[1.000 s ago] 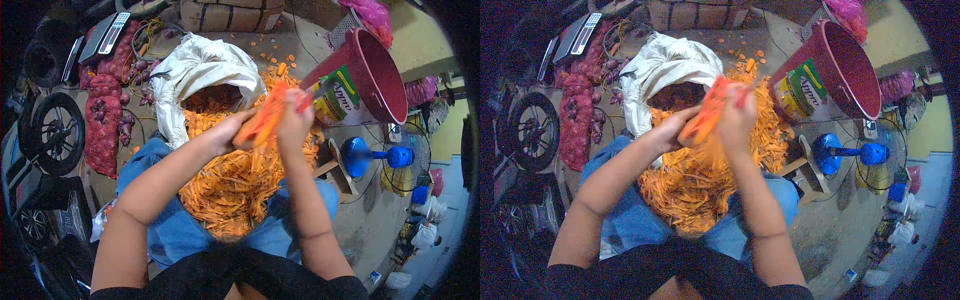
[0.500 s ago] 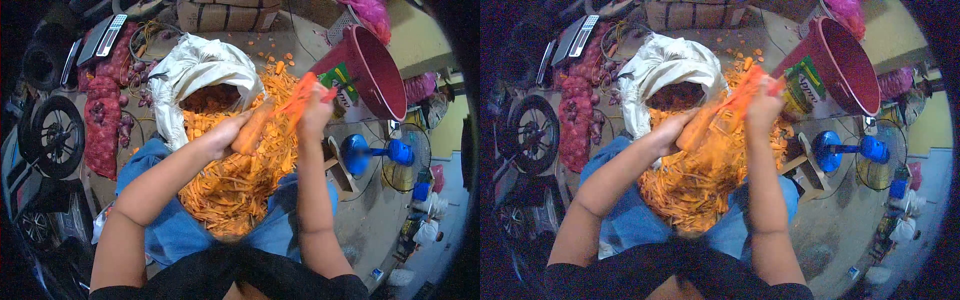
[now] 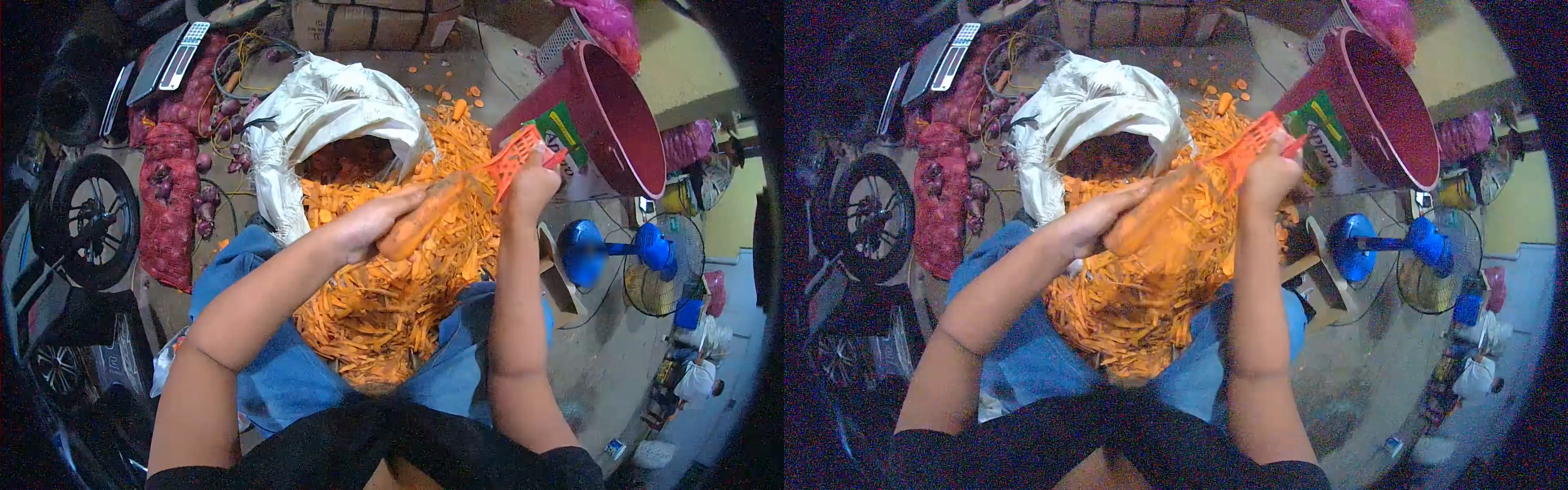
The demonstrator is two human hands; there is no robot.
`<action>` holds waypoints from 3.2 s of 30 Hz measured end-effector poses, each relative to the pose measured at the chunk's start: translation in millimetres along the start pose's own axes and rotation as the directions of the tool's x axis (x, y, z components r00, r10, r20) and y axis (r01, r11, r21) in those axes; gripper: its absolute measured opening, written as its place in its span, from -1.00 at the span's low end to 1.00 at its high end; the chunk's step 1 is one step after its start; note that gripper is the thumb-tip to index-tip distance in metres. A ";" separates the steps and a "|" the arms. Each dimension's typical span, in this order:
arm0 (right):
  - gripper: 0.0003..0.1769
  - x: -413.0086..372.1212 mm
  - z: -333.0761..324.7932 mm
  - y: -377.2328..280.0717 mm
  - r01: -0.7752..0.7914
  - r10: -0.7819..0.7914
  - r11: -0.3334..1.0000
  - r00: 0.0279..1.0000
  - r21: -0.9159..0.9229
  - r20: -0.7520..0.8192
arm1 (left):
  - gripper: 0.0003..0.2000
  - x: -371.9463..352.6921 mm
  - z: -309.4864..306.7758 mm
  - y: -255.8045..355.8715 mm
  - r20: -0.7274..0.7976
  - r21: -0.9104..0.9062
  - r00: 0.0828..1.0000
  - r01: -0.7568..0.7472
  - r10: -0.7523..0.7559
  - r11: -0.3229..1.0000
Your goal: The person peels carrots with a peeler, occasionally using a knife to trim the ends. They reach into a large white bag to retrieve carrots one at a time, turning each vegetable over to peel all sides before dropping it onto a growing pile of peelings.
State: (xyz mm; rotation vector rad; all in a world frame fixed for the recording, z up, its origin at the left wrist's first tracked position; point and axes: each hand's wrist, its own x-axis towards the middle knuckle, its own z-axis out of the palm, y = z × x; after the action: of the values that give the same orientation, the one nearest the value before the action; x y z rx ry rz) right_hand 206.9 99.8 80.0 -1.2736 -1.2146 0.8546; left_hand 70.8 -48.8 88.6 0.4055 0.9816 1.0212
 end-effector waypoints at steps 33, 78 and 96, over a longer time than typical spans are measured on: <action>-0.80 11.4 -2.5 15.8 -0.045 0.055 0.996 0.992 0.083 -0.117 | -0.69 3.0 -8.6 -9.7 0.066 -0.035 0.995 0.084 -0.081 0.996; -0.84 -78.0 20.4 -31.8 0.409 -0.375 0.912 0.870 -0.043 0.321 | -0.69 15.4 -14.4 -9.6 0.072 -0.121 0.997 -0.001 0.010 0.993; -0.81 -56.4 18.4 -21.5 0.254 -0.254 0.967 0.942 0.026 0.219 | -0.68 -0.1 -7.0 4.6 0.031 0.022 0.998 0.055 -0.056 0.998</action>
State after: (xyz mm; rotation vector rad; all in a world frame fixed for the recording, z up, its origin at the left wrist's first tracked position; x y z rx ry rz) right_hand 174.2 46.5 88.5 -1.0134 -1.5203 0.8190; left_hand 62.5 -47.6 88.1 0.4085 0.9710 0.9523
